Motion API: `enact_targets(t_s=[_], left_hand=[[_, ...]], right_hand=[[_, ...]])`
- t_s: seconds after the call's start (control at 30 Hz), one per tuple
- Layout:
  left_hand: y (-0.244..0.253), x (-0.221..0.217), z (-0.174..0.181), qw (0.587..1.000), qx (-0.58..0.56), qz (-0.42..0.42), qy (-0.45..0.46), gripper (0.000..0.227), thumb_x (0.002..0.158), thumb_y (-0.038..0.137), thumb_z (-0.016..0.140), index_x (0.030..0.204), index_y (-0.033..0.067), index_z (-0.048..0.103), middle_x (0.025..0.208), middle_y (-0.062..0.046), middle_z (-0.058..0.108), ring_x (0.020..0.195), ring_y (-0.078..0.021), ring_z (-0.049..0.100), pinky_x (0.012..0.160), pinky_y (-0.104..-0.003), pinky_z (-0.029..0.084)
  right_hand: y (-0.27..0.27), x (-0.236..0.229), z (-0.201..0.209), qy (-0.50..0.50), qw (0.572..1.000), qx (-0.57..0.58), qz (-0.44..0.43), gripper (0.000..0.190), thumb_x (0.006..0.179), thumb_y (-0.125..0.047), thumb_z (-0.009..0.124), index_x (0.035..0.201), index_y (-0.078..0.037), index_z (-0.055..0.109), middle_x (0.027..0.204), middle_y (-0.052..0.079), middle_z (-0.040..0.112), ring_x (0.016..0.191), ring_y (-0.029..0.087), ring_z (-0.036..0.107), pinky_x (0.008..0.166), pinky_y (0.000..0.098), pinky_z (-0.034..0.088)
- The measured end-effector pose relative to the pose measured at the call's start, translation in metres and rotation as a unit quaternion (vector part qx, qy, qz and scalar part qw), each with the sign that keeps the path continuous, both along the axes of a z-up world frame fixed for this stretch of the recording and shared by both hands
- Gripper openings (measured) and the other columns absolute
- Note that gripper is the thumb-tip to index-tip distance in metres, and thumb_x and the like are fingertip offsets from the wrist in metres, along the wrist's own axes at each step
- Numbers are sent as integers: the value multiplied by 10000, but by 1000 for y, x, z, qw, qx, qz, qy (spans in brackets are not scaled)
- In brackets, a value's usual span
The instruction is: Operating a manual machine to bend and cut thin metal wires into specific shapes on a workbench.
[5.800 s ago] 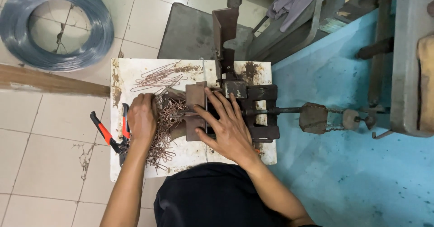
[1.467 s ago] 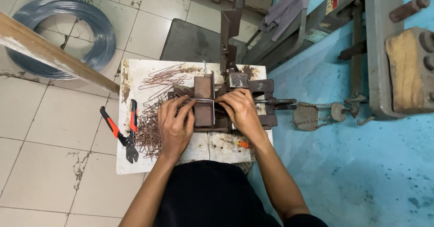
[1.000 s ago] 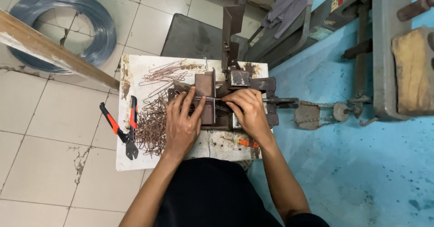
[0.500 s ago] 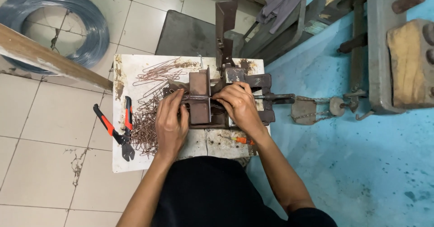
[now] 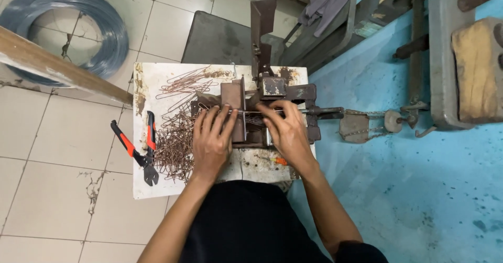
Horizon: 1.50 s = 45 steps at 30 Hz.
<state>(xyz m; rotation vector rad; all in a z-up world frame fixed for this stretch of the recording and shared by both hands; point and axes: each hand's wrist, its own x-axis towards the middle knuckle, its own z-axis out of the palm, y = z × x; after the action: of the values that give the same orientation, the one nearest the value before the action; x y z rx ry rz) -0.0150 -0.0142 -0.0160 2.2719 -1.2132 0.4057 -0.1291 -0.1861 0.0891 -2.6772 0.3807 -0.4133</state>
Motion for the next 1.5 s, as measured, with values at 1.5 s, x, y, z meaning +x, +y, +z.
enact_targets(t_s=[1.5], left_hand=[[-19,-43,32,992,9,39,121,643,965,228,715,1541,88,466,1606,-147,449,1540,-301,305,1271,-576,46]], right_hand=[[58,-7,5,115,983,-134,-55,732,806,-64,670,1516,-117,499,1253,130,480,1203,341,424,934,553,310]])
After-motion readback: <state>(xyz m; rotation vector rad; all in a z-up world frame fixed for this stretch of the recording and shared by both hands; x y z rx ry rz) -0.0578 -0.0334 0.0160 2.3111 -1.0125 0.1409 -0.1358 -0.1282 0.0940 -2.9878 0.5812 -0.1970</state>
